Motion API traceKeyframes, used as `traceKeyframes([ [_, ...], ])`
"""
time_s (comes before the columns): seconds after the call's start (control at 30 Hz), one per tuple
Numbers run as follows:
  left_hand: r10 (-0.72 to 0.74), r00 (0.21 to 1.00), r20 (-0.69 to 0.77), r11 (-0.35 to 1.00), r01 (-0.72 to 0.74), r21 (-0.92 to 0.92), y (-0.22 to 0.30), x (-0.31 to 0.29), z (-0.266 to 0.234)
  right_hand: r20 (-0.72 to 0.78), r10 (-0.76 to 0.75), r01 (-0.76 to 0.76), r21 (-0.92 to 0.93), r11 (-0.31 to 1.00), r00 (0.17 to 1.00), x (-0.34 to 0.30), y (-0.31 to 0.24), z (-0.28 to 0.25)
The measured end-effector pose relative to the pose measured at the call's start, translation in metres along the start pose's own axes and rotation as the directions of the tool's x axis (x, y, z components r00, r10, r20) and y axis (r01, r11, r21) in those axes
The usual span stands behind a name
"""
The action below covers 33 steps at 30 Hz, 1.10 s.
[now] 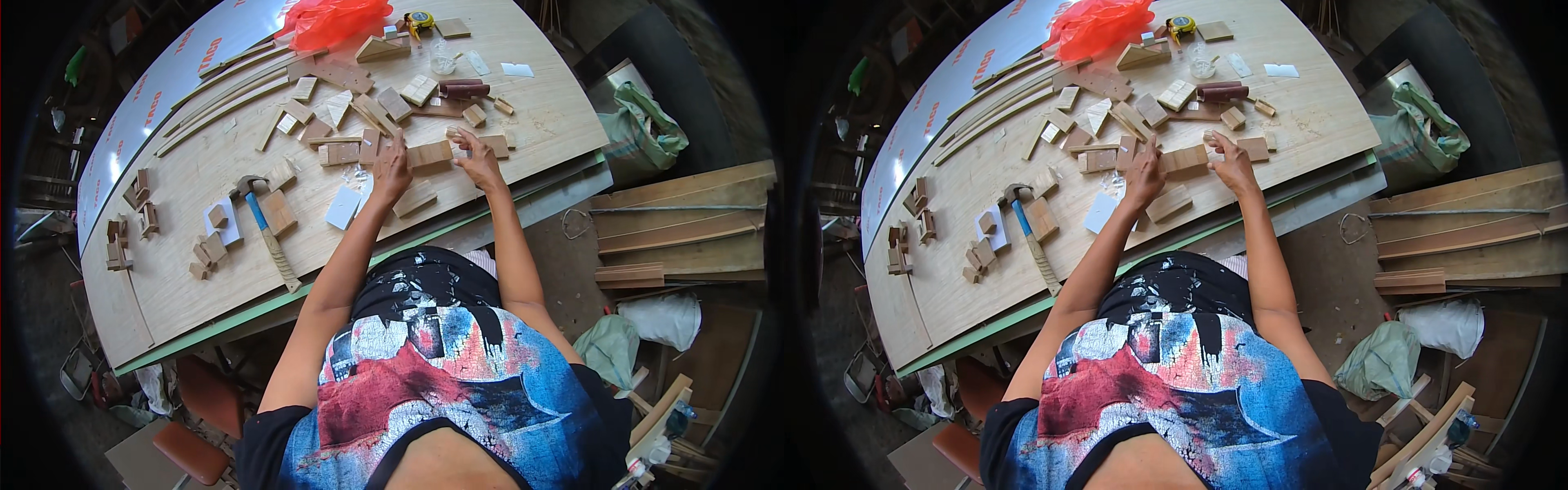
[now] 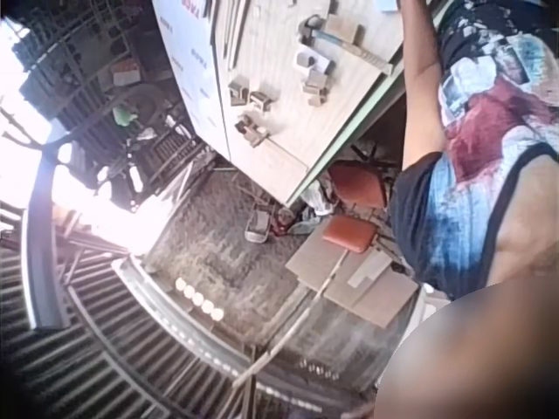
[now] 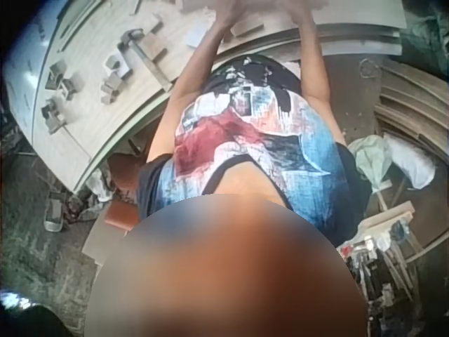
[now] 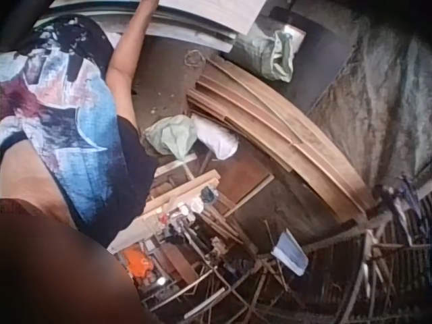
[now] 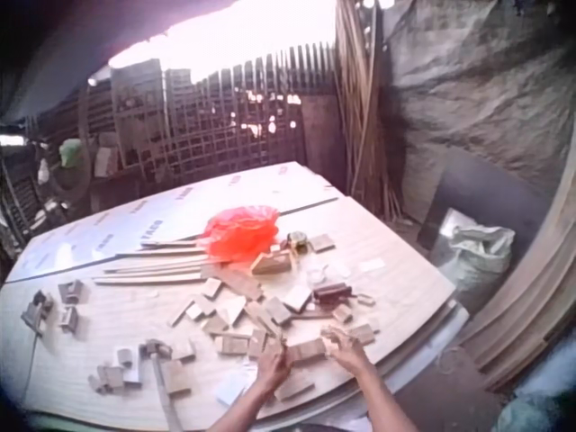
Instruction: Assembling and gluing small wooden blocks together at a workbench.
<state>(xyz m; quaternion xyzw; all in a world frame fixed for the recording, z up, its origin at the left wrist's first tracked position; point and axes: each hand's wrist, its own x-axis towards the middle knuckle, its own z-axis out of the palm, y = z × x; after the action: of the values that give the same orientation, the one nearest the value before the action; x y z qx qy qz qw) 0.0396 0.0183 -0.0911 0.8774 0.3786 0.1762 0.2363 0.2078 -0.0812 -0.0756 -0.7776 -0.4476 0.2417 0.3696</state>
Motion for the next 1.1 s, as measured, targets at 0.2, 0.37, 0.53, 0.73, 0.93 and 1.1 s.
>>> traceKeyframes([
  [0.2,0.046,0.999,-0.021,0.991,-0.049,-0.121,-0.003,-0.005,0.005,-0.052,-0.026,0.027,0.013,1.000,0.998,-0.001,0.004,0.015],
  [0.37,0.091,0.994,-0.054,0.995,-0.093,-0.035,0.008,-0.005,0.004,-0.056,-0.044,0.043,-0.020,0.999,0.997,-0.003,0.001,0.019],
  [0.53,0.245,0.963,-0.116,0.968,-0.249,-0.018,0.017,0.004,0.015,-0.047,-0.109,0.108,-0.018,0.994,0.993,-0.004,-0.006,0.019],
  [0.73,0.194,0.980,-0.043,0.979,-0.196,-0.064,0.013,0.011,0.020,-0.010,-0.063,0.063,-0.045,0.997,0.998,0.001,-0.009,0.020],
  [0.93,0.111,0.935,-0.336,0.975,-0.169,-0.147,-0.001,0.009,0.008,-0.042,-0.155,0.144,-0.204,0.968,0.987,0.008,-0.023,0.020],
  [1.1,-0.192,0.898,-0.397,0.938,0.048,-0.343,-0.017,0.018,-0.009,-0.100,-0.201,0.169,-0.258,0.951,0.975,0.029,-0.038,0.049],
])
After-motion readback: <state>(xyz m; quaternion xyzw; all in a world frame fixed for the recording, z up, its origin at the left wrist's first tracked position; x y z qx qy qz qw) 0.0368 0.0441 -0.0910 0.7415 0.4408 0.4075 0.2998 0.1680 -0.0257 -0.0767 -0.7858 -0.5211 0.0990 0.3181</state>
